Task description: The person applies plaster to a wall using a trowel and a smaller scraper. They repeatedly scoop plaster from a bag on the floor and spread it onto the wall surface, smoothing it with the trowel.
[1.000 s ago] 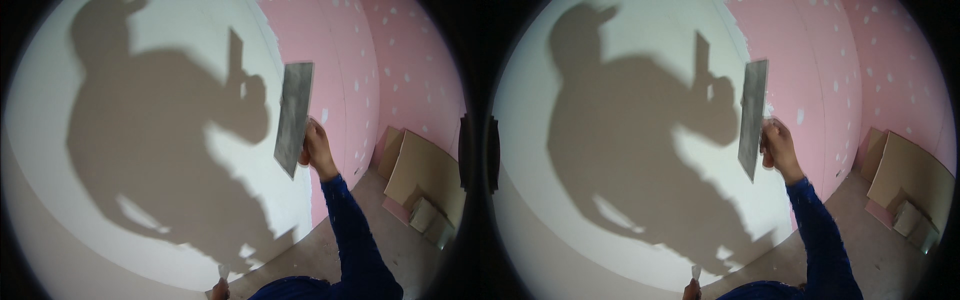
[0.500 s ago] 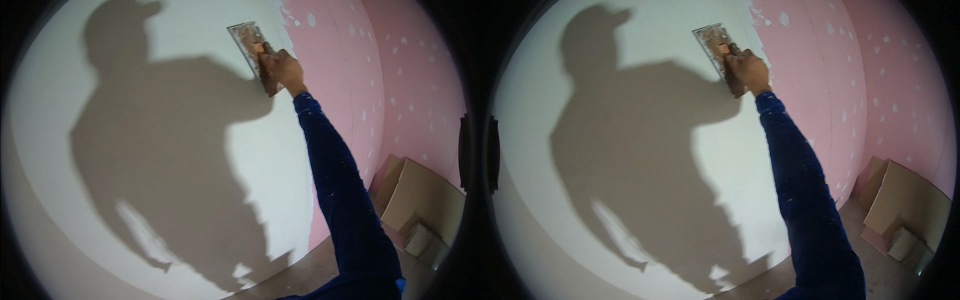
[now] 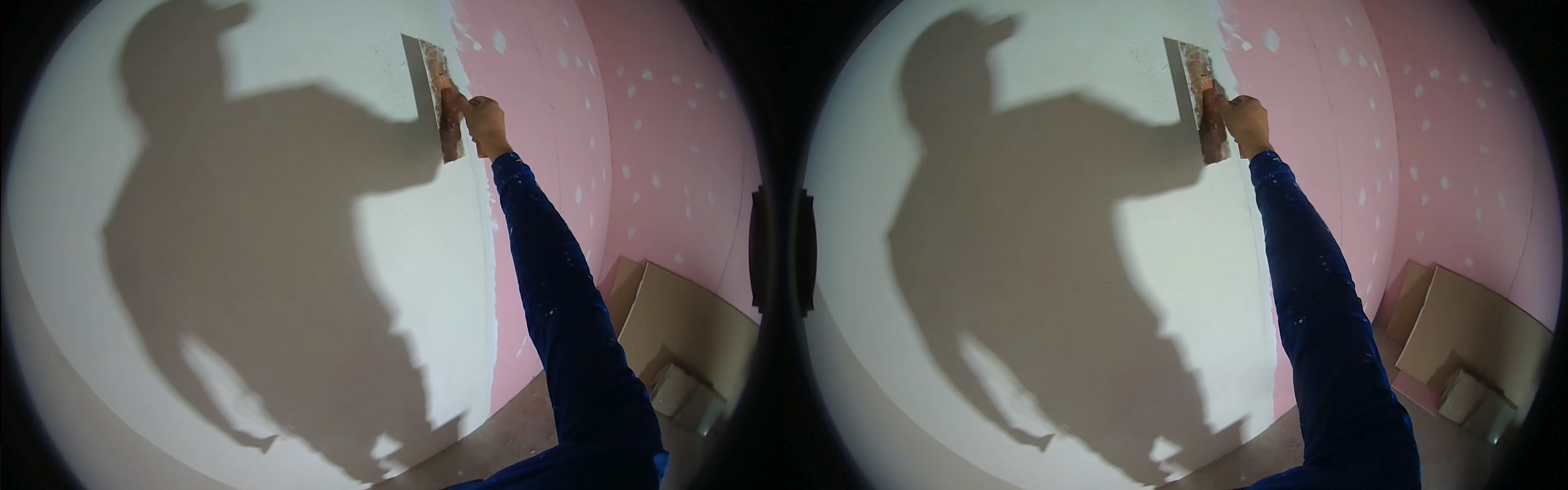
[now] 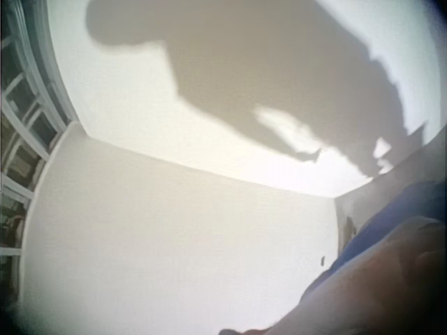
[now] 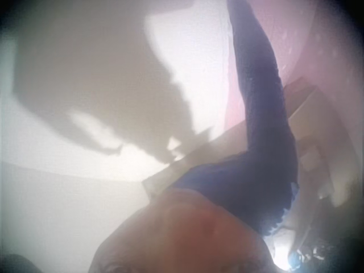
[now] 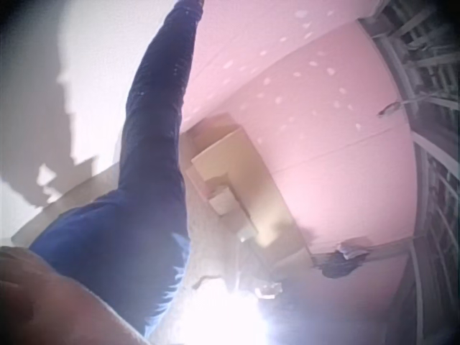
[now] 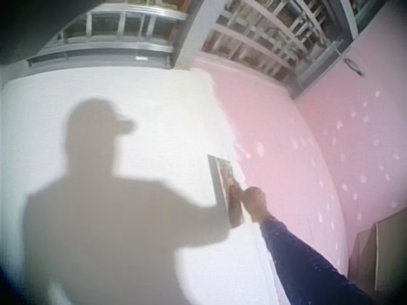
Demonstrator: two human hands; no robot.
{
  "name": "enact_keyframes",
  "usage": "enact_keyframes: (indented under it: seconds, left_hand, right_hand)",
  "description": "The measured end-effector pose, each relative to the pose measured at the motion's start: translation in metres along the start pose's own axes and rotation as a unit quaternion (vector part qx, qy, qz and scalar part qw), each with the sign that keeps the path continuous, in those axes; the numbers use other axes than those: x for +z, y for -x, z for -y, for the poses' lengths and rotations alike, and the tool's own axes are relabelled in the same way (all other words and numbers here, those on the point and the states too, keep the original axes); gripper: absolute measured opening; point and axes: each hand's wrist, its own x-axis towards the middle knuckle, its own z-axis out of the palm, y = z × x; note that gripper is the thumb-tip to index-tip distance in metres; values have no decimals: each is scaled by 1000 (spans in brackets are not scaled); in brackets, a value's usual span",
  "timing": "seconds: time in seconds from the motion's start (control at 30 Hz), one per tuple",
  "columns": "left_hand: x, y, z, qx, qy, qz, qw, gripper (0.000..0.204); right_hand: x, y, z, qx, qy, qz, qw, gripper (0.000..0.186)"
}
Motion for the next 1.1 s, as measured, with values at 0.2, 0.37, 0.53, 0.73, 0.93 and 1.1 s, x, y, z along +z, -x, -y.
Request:
enact_keyframes:
  seconds: [0.2, 0.37, 0.53, 0.73, 0.93, 1.1]
  left_hand:
    - [-4, -4, -21, 11, -28, 10, 999, 40]
    - [33, 0, -35, 13, -50, 10, 999, 38]
    - [90, 1, -49, 15, -59, 11, 998, 36]
    - [184, 16, -49, 1, -76, 8, 997, 34]
    - [311, 81, 33, -69, -46, -17, 996, 32]
    - [483, 201, 96, -189, 24, -56, 980, 31]
  right_hand:
    - [24, 13, 40, -87, -7, 77, 993, 69]
    - [-7, -1, 17, -159, 92, 100, 978, 71]
    - [-76, -37, -55, -67, 126, 15, 990, 57]
    - [-115, -65, -143, -138, 36, 117, 983, 50]
    - [-264, -219, -295, 52, -23, -61, 997, 49]
    - [-326, -362, -370, -59, -13, 3, 998, 48]
